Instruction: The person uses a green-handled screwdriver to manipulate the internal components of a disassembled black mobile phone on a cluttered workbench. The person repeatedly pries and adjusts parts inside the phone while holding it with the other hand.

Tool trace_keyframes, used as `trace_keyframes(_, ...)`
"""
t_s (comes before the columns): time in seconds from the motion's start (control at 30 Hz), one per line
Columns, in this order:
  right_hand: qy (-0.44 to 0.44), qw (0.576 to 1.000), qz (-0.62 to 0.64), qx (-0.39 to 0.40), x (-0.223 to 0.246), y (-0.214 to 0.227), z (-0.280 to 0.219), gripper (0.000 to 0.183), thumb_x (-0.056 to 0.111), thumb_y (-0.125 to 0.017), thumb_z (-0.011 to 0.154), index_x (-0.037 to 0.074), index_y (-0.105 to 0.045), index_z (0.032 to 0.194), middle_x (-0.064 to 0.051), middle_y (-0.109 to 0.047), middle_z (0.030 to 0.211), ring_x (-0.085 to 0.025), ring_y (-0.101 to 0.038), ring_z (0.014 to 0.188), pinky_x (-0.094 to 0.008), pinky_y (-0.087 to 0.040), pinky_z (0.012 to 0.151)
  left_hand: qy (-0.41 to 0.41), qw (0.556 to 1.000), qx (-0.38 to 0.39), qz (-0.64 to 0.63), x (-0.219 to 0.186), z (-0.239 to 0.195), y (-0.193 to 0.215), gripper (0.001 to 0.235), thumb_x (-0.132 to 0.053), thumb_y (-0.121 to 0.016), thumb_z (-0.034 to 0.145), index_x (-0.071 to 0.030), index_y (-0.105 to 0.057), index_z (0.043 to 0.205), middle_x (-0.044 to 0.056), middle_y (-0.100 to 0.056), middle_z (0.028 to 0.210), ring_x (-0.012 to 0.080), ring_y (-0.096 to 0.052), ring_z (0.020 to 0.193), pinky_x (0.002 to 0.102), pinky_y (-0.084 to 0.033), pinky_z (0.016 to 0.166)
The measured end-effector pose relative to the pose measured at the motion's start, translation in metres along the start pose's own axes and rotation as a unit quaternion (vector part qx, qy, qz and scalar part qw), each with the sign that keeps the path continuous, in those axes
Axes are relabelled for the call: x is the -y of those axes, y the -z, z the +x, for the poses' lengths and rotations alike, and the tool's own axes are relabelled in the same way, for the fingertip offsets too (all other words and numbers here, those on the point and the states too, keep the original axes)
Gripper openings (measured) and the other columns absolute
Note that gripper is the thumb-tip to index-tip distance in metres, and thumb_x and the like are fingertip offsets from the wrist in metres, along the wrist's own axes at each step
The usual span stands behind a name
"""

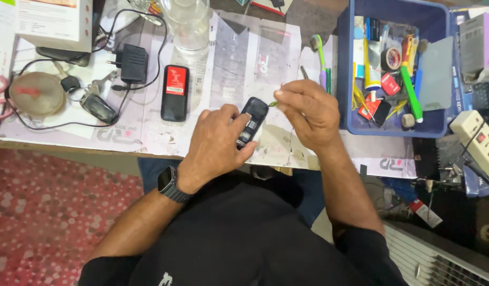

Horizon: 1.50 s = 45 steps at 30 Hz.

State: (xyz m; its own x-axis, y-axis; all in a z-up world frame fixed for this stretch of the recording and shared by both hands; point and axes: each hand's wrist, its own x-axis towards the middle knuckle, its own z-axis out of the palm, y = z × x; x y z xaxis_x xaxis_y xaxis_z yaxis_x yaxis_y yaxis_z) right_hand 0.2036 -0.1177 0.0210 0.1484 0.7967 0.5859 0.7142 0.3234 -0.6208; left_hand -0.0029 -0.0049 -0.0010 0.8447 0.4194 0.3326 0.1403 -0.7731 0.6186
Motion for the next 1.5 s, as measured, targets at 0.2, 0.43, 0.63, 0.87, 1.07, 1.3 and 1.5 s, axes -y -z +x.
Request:
trace_keyframes(0.2, -0.006, 1.000, -0.003, 0.012, 0.000, 0.000, 0.003, 0.030, -0.010, -0.079, 0.092, 0.002, -0.069, 0.118, -0.014, -0.073, 0.105, -0.023, -0.072, 0.095, -0.032, -0.059, 0.081, 0.001, 1.000, -0.005, 0.008, -0.001, -0.003, -0.003, 0.050, -0.029, -0.087, 0.071, -0.003, -0.069, 0.110, 0.013, -0.061, 0.099, 0.0312, -0.062, 0.088, 0.047, -0.044, 0.079)
trace_keyframes(0.43, -0.027, 0.999, 0.008, -0.024, -0.004, -0.004, 0.001, 0.030, -0.014, -0.075, 0.096, 0.003, -0.068, 0.121, -0.012, -0.073, 0.107, -0.023, -0.073, 0.094, -0.033, -0.059, 0.081, -0.012, 1.000, -0.011, 0.016, 0.005, -0.002, -0.004, 0.053, -0.031, -0.087, 0.072, -0.004, -0.070, 0.113, 0.014, -0.061, 0.103, 0.0334, -0.062, 0.090, 0.047, -0.044, 0.078)
trace_keyframes(0.63, 0.002, 0.999, 0.027, -0.030, -0.016, -0.007, -0.013, 0.028, -0.013, -0.072, 0.102, 0.000, -0.064, 0.125, -0.015, -0.072, 0.108, -0.025, -0.072, 0.100, -0.033, -0.059, 0.084, -0.017, 1.000, -0.002, 0.009, 0.014, -0.012, -0.016, 0.056, -0.032, -0.090, 0.076, -0.005, -0.069, 0.119, 0.013, -0.060, 0.110, 0.0320, -0.062, 0.093, 0.047, -0.042, 0.081)
trace_keyframes(0.87, 0.003, 0.998, 0.058, -0.032, -0.015, -0.009, -0.014, 0.016, -0.010, -0.070, 0.111, -0.001, -0.066, 0.123, -0.014, -0.074, 0.109, -0.023, -0.074, 0.098, -0.030, -0.061, 0.081, -0.034, 0.999, -0.006, 0.014, 0.018, -0.013, -0.017, 0.056, -0.031, -0.094, 0.081, -0.006, -0.067, 0.123, 0.011, -0.056, 0.113, 0.0290, -0.060, 0.095, 0.044, -0.040, 0.085)
trace_keyframes(1.07, -0.034, 0.997, 0.052, -0.054, -0.024, -0.011, -0.026, 0.005, -0.006, -0.065, 0.115, -0.002, -0.064, 0.118, -0.012, -0.074, 0.103, -0.018, -0.071, 0.087, -0.027, -0.056, 0.075, -0.031, 0.999, 0.001, 0.015, 0.019, -0.013, -0.017, 0.057, -0.032, -0.094, 0.081, -0.006, -0.067, 0.123, 0.010, -0.056, 0.113, 0.0272, -0.060, 0.094, 0.043, -0.039, 0.084)
trace_keyframes(1.3, -0.074, 0.982, 0.071, -0.156, -0.041, -0.014, -0.049, 0.011, -0.008, -0.074, 0.107, -0.002, -0.067, 0.113, -0.003, -0.056, 0.082, -0.013, -0.044, 0.063, -0.027, -0.032, 0.058, -0.039, 0.999, -0.002, 0.025, 0.021, -0.015, -0.019, 0.055, -0.032, -0.094, 0.081, -0.004, -0.067, 0.120, 0.010, -0.056, 0.116, 0.0255, -0.058, 0.095, 0.042, -0.039, 0.085)
trace_keyframes(1.5, -0.051, 0.982, 0.066, -0.172, -0.039, -0.013, -0.048, 0.018, -0.010, -0.072, 0.106, -0.002, -0.066, 0.121, -0.003, -0.063, 0.088, -0.013, -0.049, 0.070, -0.027, -0.035, 0.062, -0.043, 0.999, -0.011, 0.009, 0.022, -0.015, -0.017, 0.056, -0.031, -0.094, 0.080, -0.004, -0.067, 0.121, 0.010, -0.056, 0.116, 0.0253, -0.057, 0.093, 0.041, -0.038, 0.084)
